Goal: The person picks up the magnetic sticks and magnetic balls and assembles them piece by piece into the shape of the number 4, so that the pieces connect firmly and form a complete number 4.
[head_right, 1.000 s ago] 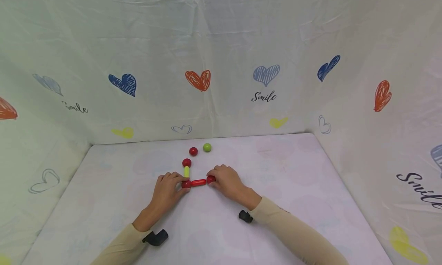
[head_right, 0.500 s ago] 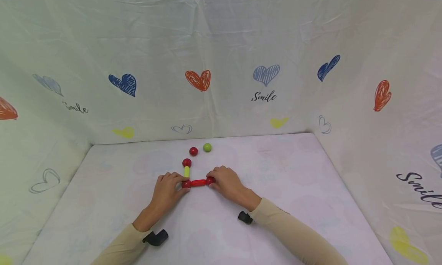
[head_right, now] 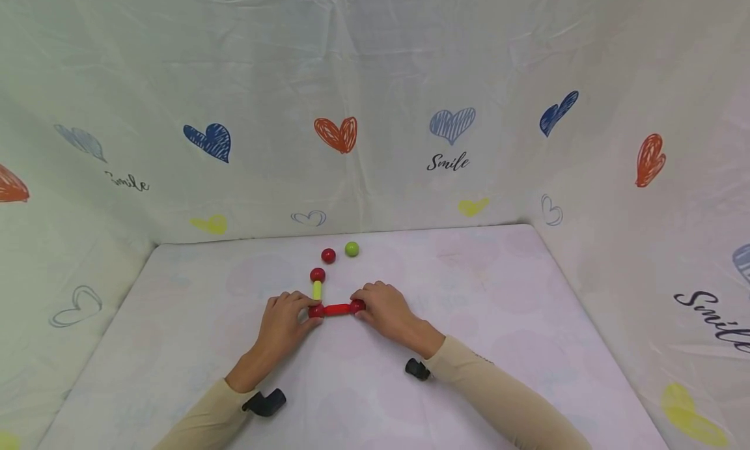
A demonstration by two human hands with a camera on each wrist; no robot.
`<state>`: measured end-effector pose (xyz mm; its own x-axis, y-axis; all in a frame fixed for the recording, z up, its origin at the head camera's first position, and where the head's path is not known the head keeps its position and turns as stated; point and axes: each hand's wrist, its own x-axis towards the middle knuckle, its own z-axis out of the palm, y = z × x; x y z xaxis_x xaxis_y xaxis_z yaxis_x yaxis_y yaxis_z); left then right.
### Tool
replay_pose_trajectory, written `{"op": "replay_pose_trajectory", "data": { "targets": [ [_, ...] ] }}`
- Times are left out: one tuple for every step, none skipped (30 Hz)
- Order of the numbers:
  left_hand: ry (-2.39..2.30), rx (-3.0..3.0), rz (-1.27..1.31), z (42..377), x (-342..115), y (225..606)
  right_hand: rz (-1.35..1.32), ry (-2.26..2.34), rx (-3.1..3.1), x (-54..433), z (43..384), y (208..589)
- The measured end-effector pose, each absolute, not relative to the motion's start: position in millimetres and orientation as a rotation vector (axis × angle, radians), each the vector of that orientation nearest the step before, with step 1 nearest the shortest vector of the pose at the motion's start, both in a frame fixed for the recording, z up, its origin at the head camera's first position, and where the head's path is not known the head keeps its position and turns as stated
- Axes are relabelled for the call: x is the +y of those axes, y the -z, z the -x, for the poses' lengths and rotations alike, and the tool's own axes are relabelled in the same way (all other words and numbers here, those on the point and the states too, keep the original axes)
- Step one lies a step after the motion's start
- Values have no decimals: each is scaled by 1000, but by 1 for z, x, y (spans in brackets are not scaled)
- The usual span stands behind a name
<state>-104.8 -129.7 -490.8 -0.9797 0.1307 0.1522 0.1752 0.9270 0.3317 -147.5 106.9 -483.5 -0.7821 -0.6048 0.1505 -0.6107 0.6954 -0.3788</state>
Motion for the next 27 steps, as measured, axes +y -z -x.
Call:
{"op": "replay_pose_trajectory", "data": {
  "targets": [
    [531,-2958,234,105,-130,491,-1025,-655,-2886,108,148,483],
    [532,-2957,232,105,-129,490,-1016,-660,-2891,109,148,483],
    [534,-2958,231,105,-129,490,-1008,-669,-2894,110,149,482],
    [535,-2957,230,105,-129,490,-996,-682,-2895,112,149,482],
    [535,-2957,229,105,-129,489,-981,-697,-2899,114,150,481],
    [536,-2959,226,105,-128,489,-969,-711,-2899,117,151,481],
    [535,-2958,226,105,-128,488,-957,-727,-2898,119,152,480],
    [534,-2958,226,105,-128,488,-948,-746,-2895,122,153,480],
    [535,-2958,226,105,-128,488,-937,-760,-2892,126,154,479],
    [534,-2957,226,105,-128,488,-927,-772,-2893,129,155,479],
    [534,-2956,225,105,-128,487,-921,-777,-2895,132,155,479],
    [532,-2956,224,105,-128,487,-915,-781,-2901,136,155,479],
    [529,-2956,223,105,-128,487,-910,-783,-2908,138,156,480],
    [528,-2956,223,105,-128,487,-905,-784,-2916,141,156,480],
    [525,-2955,224,105,-128,487,-902,-779,-2926,143,156,481],
    [522,-2955,224,104,-128,487,-902,-777,-2936,145,157,482],
    [519,-2955,224,104,-128,487,-901,-773,-2947,147,157,482],
    [518,-2956,224,104,-128,487,-899,-771,-2958,148,157,483],
    [519,-2956,226,104,-128,487,-900,-769,-2965,149,158,483],
    [523,-2956,227,104,-128,487,-901,-771,-2972,150,158,484],
    [526,-2957,228,104,-128,487,-902,-775,-2979,150,158,484],
    [529,-2959,227,103,-128,487,-902,-785,-2987,151,159,484],
    [532,-2960,227,103,-128,487,-903,-793,-2993,151,159,483],
    [535,-2962,227,103,-128,487,-907,-799,-3000,151,160,483],
    [535,-2964,228,103,-129,487,-913,-804,-3007,151,161,483],
    [534,-2966,228,103,-129,487,-917,-810,-3015,151,161,483],
    [532,-2969,228,103,-129,487,-924,-813,-3023,151,162,482]
  ]
}}
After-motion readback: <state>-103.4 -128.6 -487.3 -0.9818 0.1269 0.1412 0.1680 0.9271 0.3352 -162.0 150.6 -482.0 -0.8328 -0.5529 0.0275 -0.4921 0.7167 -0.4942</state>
